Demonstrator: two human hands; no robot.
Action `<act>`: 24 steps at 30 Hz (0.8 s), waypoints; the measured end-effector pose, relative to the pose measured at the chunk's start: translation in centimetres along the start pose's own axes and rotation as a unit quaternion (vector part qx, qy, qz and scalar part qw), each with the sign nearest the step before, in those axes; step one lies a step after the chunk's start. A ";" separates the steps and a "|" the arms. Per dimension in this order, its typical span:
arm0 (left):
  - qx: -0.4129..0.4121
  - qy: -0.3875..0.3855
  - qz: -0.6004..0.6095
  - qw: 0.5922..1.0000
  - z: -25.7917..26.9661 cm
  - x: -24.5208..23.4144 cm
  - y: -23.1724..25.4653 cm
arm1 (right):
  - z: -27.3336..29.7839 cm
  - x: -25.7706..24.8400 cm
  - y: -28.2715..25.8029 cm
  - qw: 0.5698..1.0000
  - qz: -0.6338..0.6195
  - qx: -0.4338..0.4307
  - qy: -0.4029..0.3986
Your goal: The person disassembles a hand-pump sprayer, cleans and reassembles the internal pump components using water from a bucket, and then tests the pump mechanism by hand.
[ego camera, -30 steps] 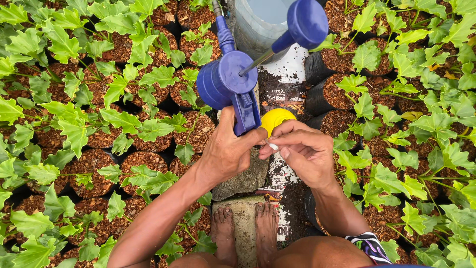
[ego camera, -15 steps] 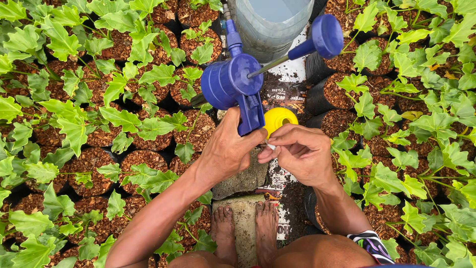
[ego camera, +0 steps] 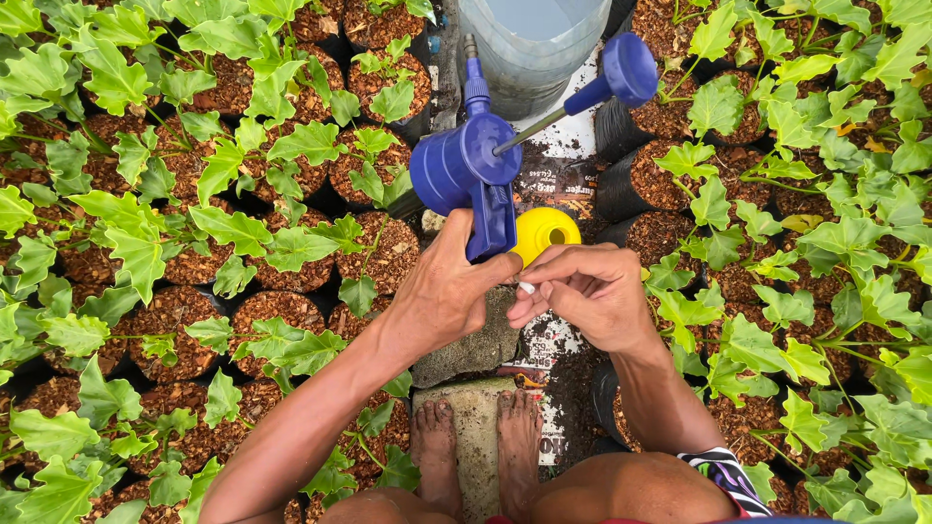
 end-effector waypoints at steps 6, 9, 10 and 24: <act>-0.019 0.002 0.033 0.999 0.7 0.9 -0.6 | 0.3 -0.2 0.2 1.000 -0.024 0.008 0.010; -0.024 0.003 0.047 0.999 0.7 0.9 -0.4 | 0.2 -0.1 0.1 1.000 -0.022 0.002 0.011; -0.025 0.003 0.052 0.998 0.8 0.9 -0.4 | 0.2 -0.1 0.1 1.000 -0.023 0.000 0.012; -0.130 -0.014 0.166 0.977 -1.5 -1.1 0.7 | -3.2 -1.9 -1.4 0.990 0.120 -0.015 -0.069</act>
Point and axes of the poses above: each hand's wrist, its own z-axis away from the middle knuckle, its own x-axis out of the palm, y = z × x, the point moved 1 cm from there along -z, towards the middle knuckle, and after that the axes turned 14 degrees about -z, right-handed, at the moved point
